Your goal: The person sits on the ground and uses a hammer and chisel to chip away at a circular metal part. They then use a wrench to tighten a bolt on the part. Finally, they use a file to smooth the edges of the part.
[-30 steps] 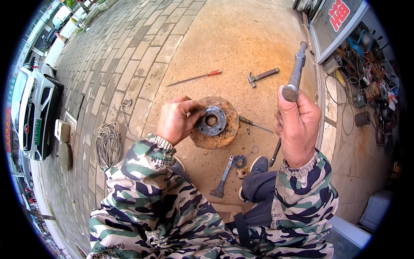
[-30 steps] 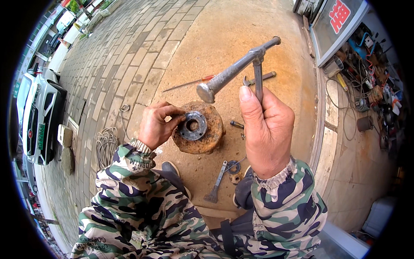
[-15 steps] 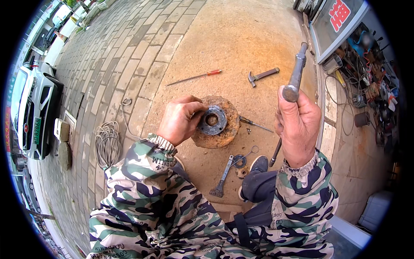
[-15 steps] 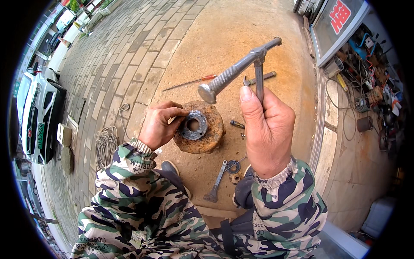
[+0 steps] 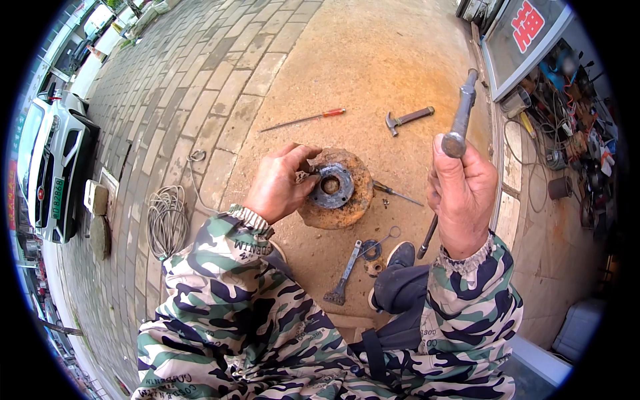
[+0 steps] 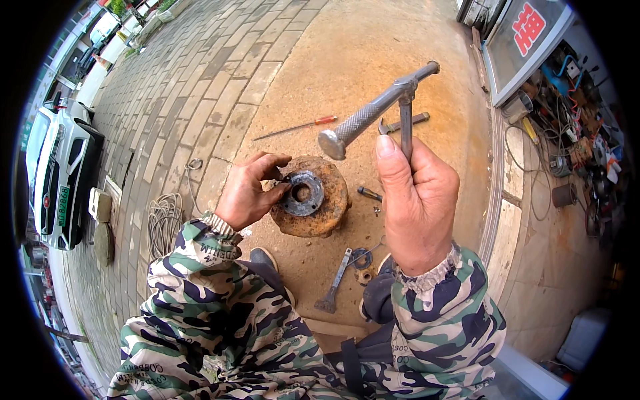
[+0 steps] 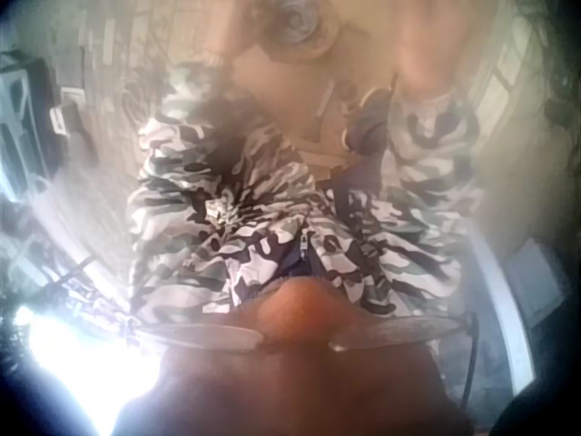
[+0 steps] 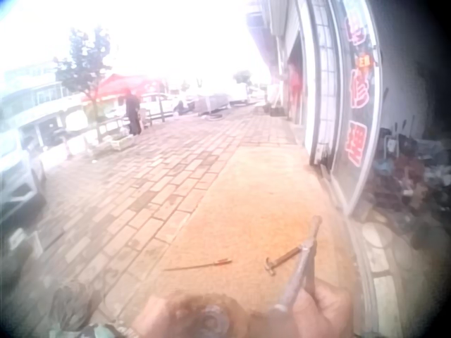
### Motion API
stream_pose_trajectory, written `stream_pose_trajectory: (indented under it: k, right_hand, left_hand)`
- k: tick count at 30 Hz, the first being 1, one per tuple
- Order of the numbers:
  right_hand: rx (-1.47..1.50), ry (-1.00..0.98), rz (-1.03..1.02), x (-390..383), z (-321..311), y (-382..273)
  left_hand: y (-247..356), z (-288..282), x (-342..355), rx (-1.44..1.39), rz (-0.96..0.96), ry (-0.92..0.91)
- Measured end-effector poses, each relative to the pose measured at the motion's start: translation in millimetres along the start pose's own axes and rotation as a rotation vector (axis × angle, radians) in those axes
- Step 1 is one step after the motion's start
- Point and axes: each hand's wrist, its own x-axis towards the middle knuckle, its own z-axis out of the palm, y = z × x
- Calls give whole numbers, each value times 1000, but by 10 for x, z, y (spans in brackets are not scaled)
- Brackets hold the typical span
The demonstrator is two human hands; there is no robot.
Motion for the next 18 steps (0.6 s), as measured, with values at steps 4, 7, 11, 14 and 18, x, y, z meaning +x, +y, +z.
stream_pose_trajectory:
  k: [4, 7, 11, 14, 18]
  right_hand:
    - [-10, 9, 2, -4, -3, 6]
    - [-2, -1, 15, -6, 14, -28]
    - [8, 7, 12, -8, 6, -29]
    - [17, 17, 28, -5, -18, -27]
    - [-22, 16, 57, -16, -49, 1]
  left_hand:
    - [-13, 38, -5, -17, -155, 2]
    - [-111, 25, -19, -34, -168, -23]
    - [-172, 26, -32, -35, -188, 2]
    - [-132, -101, 10, -133, -285, 9]
    - [-59, -362, 44, -404, -355, 36]
